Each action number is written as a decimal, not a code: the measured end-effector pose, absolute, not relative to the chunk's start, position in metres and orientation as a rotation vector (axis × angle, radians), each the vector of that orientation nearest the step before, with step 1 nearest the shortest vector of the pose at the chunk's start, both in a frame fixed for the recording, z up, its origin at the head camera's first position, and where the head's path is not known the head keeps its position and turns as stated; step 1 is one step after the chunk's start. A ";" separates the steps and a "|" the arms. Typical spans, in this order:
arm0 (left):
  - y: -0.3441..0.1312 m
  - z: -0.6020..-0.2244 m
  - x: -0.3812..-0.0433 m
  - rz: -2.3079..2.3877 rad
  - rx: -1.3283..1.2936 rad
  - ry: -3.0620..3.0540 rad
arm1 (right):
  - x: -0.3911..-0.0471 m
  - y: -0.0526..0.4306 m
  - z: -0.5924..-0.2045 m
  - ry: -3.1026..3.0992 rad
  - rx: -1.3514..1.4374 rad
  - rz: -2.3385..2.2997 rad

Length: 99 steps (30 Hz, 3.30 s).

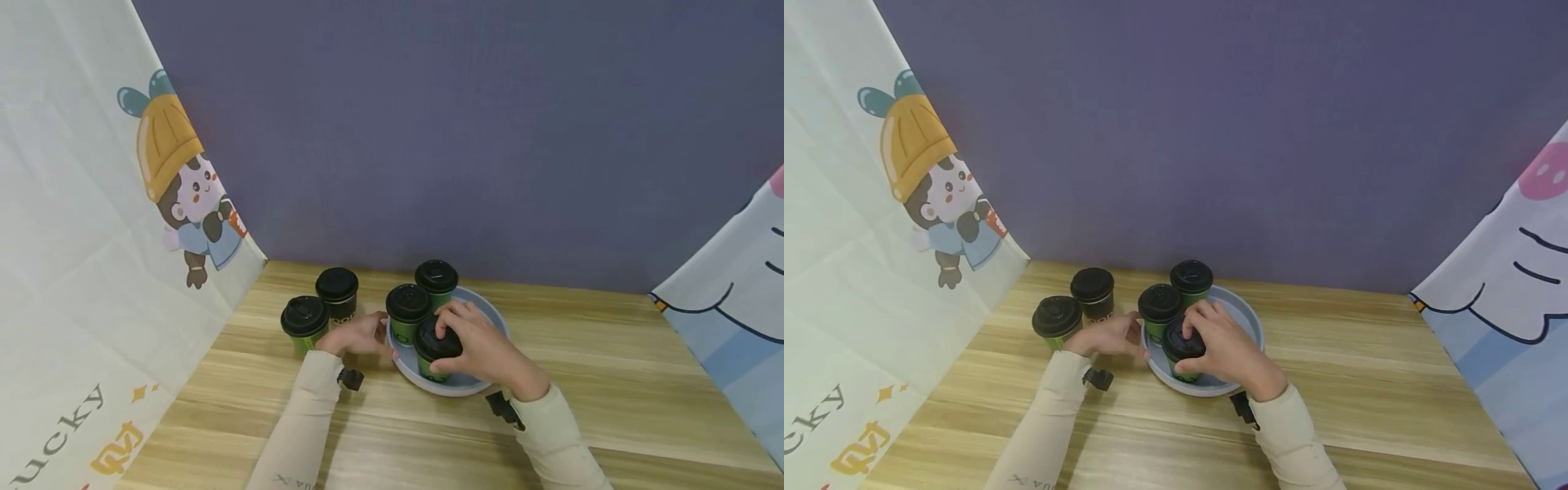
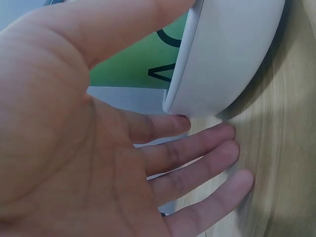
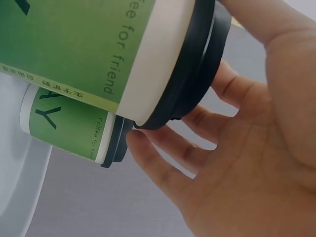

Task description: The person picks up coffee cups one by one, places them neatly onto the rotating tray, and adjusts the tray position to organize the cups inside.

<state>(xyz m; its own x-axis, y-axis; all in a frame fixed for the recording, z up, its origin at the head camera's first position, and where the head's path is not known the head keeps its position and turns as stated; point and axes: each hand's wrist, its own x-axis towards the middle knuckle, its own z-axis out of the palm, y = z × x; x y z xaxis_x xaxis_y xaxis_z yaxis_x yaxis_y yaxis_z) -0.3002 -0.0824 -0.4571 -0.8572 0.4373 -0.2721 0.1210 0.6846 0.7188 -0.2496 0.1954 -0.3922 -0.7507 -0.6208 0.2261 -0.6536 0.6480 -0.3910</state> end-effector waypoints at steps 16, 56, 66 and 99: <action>-0.081 -0.457 -0.299 1.035 0.394 2.462 | -0.277 0.230 -0.398 -2.565 0.826 0.956; -0.087 -0.461 -0.299 1.113 0.399 2.451 | -0.326 0.305 -0.478 -2.852 0.387 1.086; -0.086 -0.461 -0.298 1.127 0.412 2.446 | -0.331 0.316 -0.495 -2.882 0.401 1.259; -0.108 -0.385 -0.262 1.099 0.548 2.772 | -0.324 0.320 -0.502 -2.780 0.320 1.873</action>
